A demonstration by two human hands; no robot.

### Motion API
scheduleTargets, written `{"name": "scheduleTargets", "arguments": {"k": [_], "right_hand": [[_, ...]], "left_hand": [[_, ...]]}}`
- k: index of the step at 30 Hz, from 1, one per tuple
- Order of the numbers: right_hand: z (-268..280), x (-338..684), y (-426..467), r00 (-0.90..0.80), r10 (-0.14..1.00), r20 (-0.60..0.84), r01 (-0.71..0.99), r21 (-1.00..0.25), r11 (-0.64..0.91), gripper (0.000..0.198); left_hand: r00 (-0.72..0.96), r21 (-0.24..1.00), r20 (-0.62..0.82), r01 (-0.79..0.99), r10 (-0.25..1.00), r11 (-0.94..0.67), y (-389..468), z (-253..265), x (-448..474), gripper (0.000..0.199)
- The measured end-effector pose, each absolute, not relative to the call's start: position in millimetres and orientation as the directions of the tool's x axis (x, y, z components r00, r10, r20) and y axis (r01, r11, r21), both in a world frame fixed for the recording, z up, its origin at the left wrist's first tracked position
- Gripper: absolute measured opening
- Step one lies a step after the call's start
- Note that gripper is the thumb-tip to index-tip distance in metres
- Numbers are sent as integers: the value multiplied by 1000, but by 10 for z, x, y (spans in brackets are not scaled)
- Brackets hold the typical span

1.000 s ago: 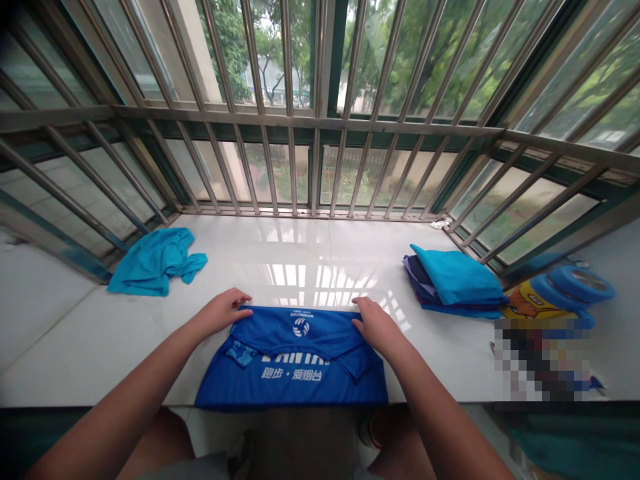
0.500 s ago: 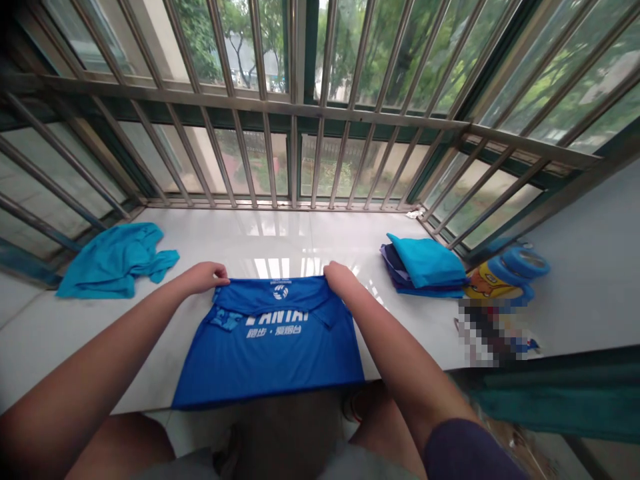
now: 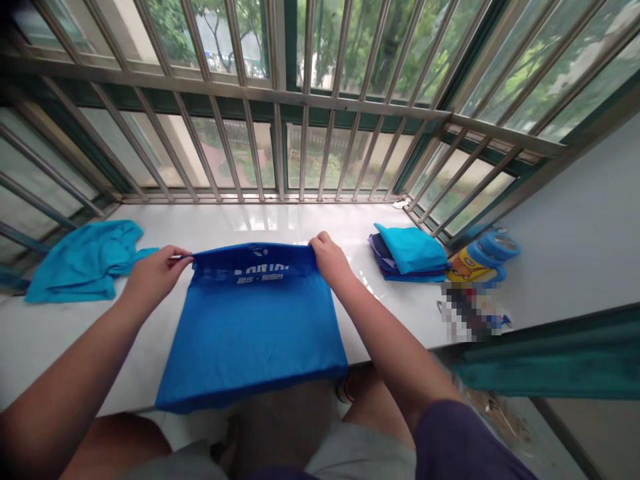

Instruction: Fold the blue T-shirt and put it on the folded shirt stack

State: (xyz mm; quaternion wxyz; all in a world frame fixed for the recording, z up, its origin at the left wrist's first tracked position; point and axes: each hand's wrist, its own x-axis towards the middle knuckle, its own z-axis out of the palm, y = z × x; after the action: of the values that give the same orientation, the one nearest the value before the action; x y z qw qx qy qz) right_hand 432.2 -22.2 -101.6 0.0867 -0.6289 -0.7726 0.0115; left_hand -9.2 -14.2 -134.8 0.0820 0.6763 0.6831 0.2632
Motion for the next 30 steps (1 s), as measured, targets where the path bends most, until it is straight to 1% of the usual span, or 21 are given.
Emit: {"name": "scheduleTargets", "arguments": {"k": [3,5,8,10,12,14,16,17,19,21,23,25,27,30], "right_hand": [[-1256,4506,-796,-204,969,140,954,-195,229,35],[-1488,4630,-1159,-219,969,113,945,-223,240,37],[-1814,4767,-1556,-313,947,68,924,-208,320,37],[-1935,4805,-1689,-367,927,78,909,-180,375,34],[-1949,4783,-1716,-383,916,115,903,-161,398,32],[-1879,4697,-1663,-360,919,160,909,-163,384,29],[-1775,4561,-1568,-297,940,165,934,-153,322,29],[-1727,4487,-1518,-242,960,143,956,-136,261,30],[-1663,4351,-1436,-73,996,51,993,-85,77,35],[-1652,4259,-1387,111,991,-76,992,-46,-115,38],[-1682,4220,-1366,204,962,-182,975,-50,-216,34],[-1721,4219,-1358,208,952,-223,968,-90,-233,26],[-1739,4239,-1357,194,959,-209,963,-148,-227,20],[-1715,4277,-1385,203,964,-173,944,-229,-240,19]], "left_hand": [[71,521,324,819,944,-240,-834,-1600,-164,29],[167,528,323,786,932,-323,-1289,-1861,-191,30],[235,487,249,808,940,-331,-1808,-2246,-208,34],[253,446,234,830,939,-335,-1982,-2389,-196,35],[247,407,252,850,936,-334,-2018,-2395,-142,35],[214,369,265,879,940,-303,-1956,-2283,-26,36],[140,315,230,926,963,-210,-1854,-2112,148,39],[83,276,183,952,980,-132,-1804,-2028,244,42],[-61,190,54,981,997,49,-1726,-1897,418,51],[-184,146,-67,971,981,192,-1680,-1838,525,53],[-226,172,-151,953,962,251,-1654,-1845,548,47],[-226,224,-184,938,957,265,-1634,-1880,504,41],[-211,283,-172,925,962,253,-1612,-1907,426,35],[-194,382,-105,898,975,220,-1588,-1907,298,27]]}}
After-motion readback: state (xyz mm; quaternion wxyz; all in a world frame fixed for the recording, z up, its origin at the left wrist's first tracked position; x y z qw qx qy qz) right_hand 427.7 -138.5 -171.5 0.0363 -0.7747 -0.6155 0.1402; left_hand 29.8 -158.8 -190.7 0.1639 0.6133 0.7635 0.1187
